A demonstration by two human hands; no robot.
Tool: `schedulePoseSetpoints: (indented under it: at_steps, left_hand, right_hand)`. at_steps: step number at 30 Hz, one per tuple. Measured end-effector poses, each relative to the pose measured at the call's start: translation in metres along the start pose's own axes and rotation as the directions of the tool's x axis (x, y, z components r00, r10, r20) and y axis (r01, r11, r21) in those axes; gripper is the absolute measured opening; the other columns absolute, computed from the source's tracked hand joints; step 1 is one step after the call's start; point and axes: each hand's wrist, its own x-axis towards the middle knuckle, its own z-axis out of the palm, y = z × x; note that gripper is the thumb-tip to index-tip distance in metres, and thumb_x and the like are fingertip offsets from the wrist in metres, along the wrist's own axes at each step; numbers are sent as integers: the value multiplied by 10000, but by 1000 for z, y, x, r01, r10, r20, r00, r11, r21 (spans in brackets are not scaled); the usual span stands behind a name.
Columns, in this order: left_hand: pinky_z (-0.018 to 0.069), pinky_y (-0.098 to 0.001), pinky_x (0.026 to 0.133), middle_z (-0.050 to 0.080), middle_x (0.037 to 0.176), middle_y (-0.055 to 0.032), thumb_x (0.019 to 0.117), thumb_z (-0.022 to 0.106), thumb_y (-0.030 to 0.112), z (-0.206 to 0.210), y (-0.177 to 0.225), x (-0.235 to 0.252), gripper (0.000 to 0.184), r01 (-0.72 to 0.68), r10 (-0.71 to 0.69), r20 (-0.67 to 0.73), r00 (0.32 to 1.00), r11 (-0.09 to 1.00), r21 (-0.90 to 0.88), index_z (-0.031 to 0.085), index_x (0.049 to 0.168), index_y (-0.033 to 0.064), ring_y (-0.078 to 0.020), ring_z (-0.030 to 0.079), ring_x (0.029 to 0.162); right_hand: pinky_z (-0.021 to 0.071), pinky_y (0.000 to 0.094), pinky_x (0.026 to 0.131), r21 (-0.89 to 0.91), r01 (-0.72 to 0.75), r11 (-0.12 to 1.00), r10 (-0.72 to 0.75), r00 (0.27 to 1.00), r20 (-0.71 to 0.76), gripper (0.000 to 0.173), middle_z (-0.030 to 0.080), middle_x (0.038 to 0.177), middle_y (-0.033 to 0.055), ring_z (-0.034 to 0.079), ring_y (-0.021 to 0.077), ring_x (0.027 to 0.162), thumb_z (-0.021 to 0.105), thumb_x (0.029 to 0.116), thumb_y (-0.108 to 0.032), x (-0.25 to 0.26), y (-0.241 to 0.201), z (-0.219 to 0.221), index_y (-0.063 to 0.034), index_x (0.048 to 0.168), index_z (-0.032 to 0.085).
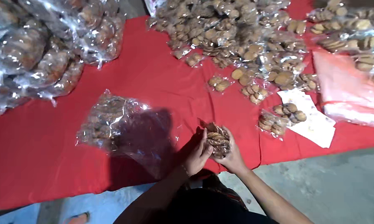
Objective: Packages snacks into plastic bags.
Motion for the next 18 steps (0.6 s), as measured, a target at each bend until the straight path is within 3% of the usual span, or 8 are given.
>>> schedulePoseSetpoints:
  at_steps: [1,3,4,6,9,13,16,18]
  left_hand:
    - [170,-373,1264,254,1634,-269,1075,428,208,-12,5,-7,622,13,-20,53,998,993,118,211,1564,-109,-275,246,1543]
    - [221,-557,1222,474,1547,-176,1035,510,314,-32,-2,-27,518,-95,152,-66,986,848,521,545,1438,-10,-323,380,1483]
    - [297,-627,1158,584,1447,-152,996,551,300,-43,-14,-37,354,-116,317,-171,933,713,691,726,1205,73,-360,489,1399]
    - [430,-649,1023,668,1317,-183,869,682,114,-78,-34,-50,101,20,382,-275,883,553,833,771,844,71,-422,614,1238]
    - [520,-553,981,666,1271,-240,926,576,-71,-123,-31,-63,255,234,95,-372,923,628,743,730,1129,-61,-428,653,1157]
    - [461,-452,1097,544,1451,-242,892,465,-116,-162,8,-70,559,6,188,-311,932,848,530,506,1447,-58,-330,567,1320]
    - [469,-405,1103,492,1519,-213,846,524,-135,-168,31,-78,601,-144,304,-207,930,818,556,498,1444,-78,-290,542,1367]
    - [545,-398,1005,522,1512,-154,868,577,-110,-162,38,-79,575,-181,334,-141,932,764,620,539,1436,-28,-258,617,1286]
  right_hand:
    - [492,276,1076,-21,4,1000,-4,1000,0,1210,566,1398,231,589,129,1269,941,581,-360,1,2,0,138,1482,304]
    - [500,260,1056,-42,-16,999,14,999,-44,1198,559,1396,245,592,116,1258,917,573,-312,5,1,0,162,1477,290]
    - [498,245,1051,-10,-59,998,58,996,-67,1174,547,1405,239,585,101,1256,889,582,-251,6,-5,2,166,1484,264]
    - [537,198,960,179,-210,961,226,972,-70,1047,612,1308,101,629,22,1132,832,622,-178,6,-32,13,109,1476,300]
    - [603,255,755,571,-361,737,293,933,210,721,739,963,-77,702,30,821,891,661,-358,7,-65,52,-94,1232,538]
    - [600,300,760,730,-534,427,281,846,454,614,727,934,-18,702,93,820,860,713,-365,37,-91,135,-108,1177,551]
    - [591,287,799,487,-494,720,417,869,266,613,679,1055,103,688,121,908,704,828,-127,55,-103,180,39,1358,446]
    - [475,337,1068,-39,-376,926,370,878,303,808,602,1363,221,606,211,1244,747,827,-154,65,-132,184,113,1486,364]
